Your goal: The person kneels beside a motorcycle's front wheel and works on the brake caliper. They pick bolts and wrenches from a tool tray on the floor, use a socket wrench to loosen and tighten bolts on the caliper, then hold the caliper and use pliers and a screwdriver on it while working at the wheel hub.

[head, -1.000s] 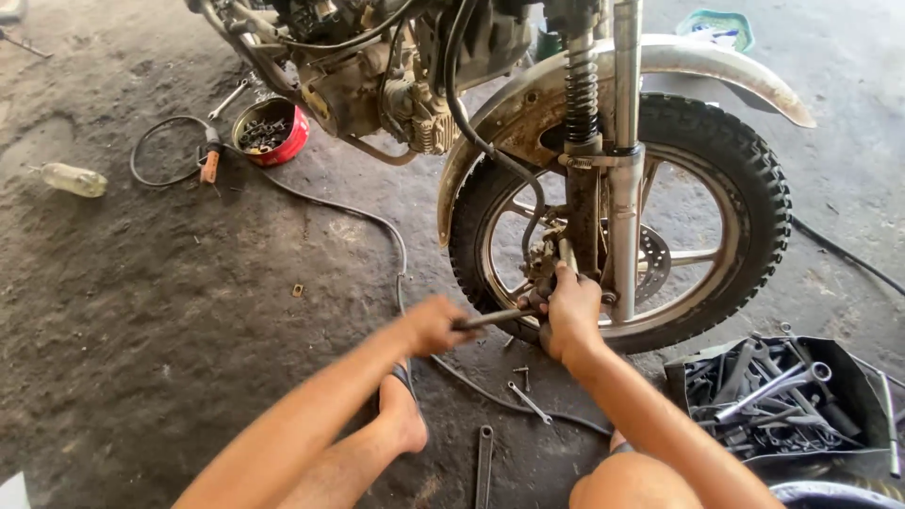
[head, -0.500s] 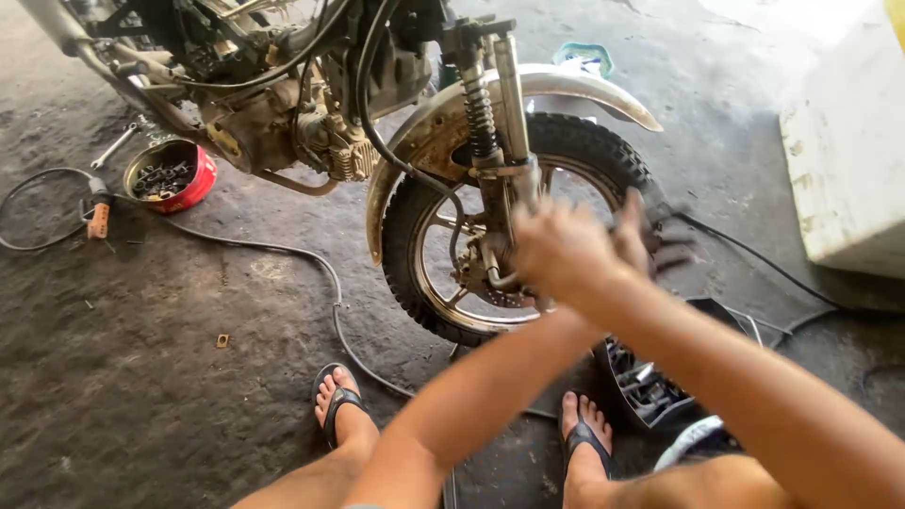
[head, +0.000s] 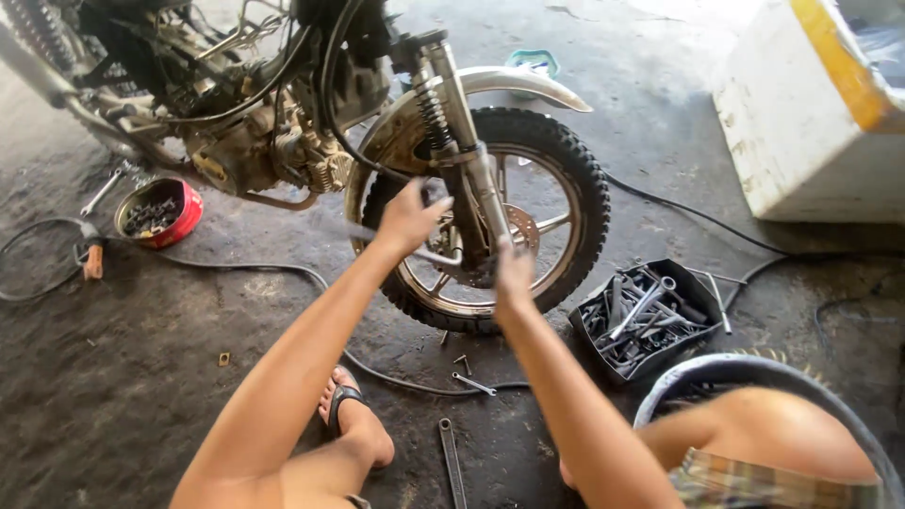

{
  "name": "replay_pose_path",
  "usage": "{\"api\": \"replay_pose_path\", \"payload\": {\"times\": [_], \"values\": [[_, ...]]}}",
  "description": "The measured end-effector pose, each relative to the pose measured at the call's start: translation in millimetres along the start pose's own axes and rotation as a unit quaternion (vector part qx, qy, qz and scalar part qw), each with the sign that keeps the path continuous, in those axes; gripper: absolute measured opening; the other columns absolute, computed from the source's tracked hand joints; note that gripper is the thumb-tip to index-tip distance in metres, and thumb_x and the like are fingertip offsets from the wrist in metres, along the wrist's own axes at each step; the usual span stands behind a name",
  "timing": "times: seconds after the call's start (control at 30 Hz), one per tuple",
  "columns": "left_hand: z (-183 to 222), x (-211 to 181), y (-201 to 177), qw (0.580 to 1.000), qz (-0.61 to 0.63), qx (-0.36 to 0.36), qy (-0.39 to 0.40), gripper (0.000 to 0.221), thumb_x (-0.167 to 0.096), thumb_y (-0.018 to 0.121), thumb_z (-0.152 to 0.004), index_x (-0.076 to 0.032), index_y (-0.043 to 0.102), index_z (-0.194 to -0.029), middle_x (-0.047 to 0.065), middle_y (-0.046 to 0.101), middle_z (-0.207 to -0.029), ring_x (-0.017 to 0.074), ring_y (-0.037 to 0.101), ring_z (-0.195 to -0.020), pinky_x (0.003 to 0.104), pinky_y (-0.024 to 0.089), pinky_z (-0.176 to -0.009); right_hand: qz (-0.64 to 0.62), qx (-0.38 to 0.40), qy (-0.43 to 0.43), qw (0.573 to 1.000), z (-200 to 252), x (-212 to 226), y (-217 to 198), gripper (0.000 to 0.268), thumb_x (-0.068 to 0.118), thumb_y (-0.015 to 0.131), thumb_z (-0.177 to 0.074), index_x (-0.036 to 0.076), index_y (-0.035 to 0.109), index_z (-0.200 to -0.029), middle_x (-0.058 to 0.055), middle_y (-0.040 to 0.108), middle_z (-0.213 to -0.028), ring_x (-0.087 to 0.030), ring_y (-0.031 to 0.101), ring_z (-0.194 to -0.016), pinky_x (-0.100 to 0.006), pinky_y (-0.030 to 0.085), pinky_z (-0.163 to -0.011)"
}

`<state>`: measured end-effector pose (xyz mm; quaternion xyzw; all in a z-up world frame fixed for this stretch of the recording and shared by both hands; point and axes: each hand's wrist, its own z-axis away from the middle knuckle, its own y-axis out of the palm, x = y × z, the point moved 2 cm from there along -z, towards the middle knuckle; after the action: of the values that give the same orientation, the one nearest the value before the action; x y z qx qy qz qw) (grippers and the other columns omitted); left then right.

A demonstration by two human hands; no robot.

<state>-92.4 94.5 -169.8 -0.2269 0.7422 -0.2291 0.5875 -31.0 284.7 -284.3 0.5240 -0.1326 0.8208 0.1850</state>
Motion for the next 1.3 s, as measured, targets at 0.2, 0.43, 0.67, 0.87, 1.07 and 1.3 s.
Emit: {"api": "replay_pose_path", "payload": {"times": [0.2, 0.43, 0.67, 0.87, 1.07, 1.3], "values": [[58.7, 160.9, 55.1, 0.975, -0.166, 0.122, -0.078, 0.036, -0.034, 0.067, -0.096, -0.001, 0.074, -0.107, 0.024, 0.073, -0.109, 0.0423, 0.069, -0.104, 0.048, 0.054, -0.094, -0.14, 0.25, -0.116, 0.951, 46.4, -53.8, 53.7, 0.044, 0.045, 0.065, -0.105, 0.001, 0.066, -0.115, -0.004, 0.064, -0.096, -0.013, 0.057, -0.086, -0.028, 0.048, -0.076], [47.2, 75.0, 10.1, 0.965, -0.176, 0.194, 0.017, 0.038, -0.035, 0.069, -0.087, -0.003, 0.077, -0.105, 0.022, 0.074, -0.099, 0.0389, 0.073, -0.096, 0.045, 0.057, -0.087, 0.104, 0.178, -0.264, 0.942, 20.0, -33.4, 39.3, 0.032, 0.032, 0.063, -0.101, 0.002, 0.06, -0.112, -0.013, 0.07, -0.075, -0.025, 0.07, -0.068, -0.038, 0.055, -0.062], [36.6, 55.8, 47.3, 0.968, 0.116, 0.163, -0.154, 0.044, -0.043, 0.071, -0.095, 0.0, 0.077, -0.094, 0.013, 0.075, -0.082, 0.0255, 0.071, -0.071, 0.04, 0.057, -0.063, 0.524, 0.141, -0.476, 0.692, 29.4, 50.5, 3.9, 0.026, 0.022, 0.063, -0.094, 0.006, 0.065, -0.114, -0.017, 0.072, -0.075, -0.039, 0.071, -0.073, -0.052, 0.056, -0.061], [28.2, 83.9, 88.4, 0.864, 0.346, 0.152, -0.333, 0.032, -0.037, 0.082, -0.09, -0.008, 0.074, -0.084, 0.006, 0.073, -0.077, 0.0191, 0.068, -0.062, 0.037, 0.052, -0.053, 0.426, 0.092, -0.461, 0.773, 68.9, 43.4, -14.0, 0.035, 0.028, 0.067, -0.093, 0.009, 0.07, -0.122, -0.02, 0.073, -0.078, -0.04, 0.071, -0.074, -0.052, 0.055, -0.065], [36.5, 64.0, 65.2, 0.98, -0.16, 0.104, -0.052, 0.034, -0.039, 0.077, -0.091, -0.006, 0.07, -0.086, 0.015, 0.072, -0.079, 0.0304, 0.072, -0.071, 0.042, 0.056, -0.06, 0.161, -0.002, -0.289, 0.944, 12.8, -72.6, -34.2, 0.031, 0.027, 0.066, -0.099, 0.001, 0.071, -0.114, -0.024, 0.074, -0.091, -0.038, 0.072, -0.082, -0.046, 0.056, -0.072], [24.1, 49.6, 68.7, 0.822, -0.499, 0.023, 0.274, 0.003, -0.011, 0.062, -0.093, -0.009, 0.063, -0.095, 0.012, 0.071, -0.088, 0.0226, 0.074, -0.069, 0.034, 0.059, -0.05, 0.182, -0.147, 0.012, 0.972, -56.6, -265.6, -88.1, 0.044, 0.041, 0.068, -0.092, 0.0, 0.077, -0.101, -0.024, 0.075, -0.09, -0.039, 0.074, -0.086, -0.047, 0.053, -0.084]]}}
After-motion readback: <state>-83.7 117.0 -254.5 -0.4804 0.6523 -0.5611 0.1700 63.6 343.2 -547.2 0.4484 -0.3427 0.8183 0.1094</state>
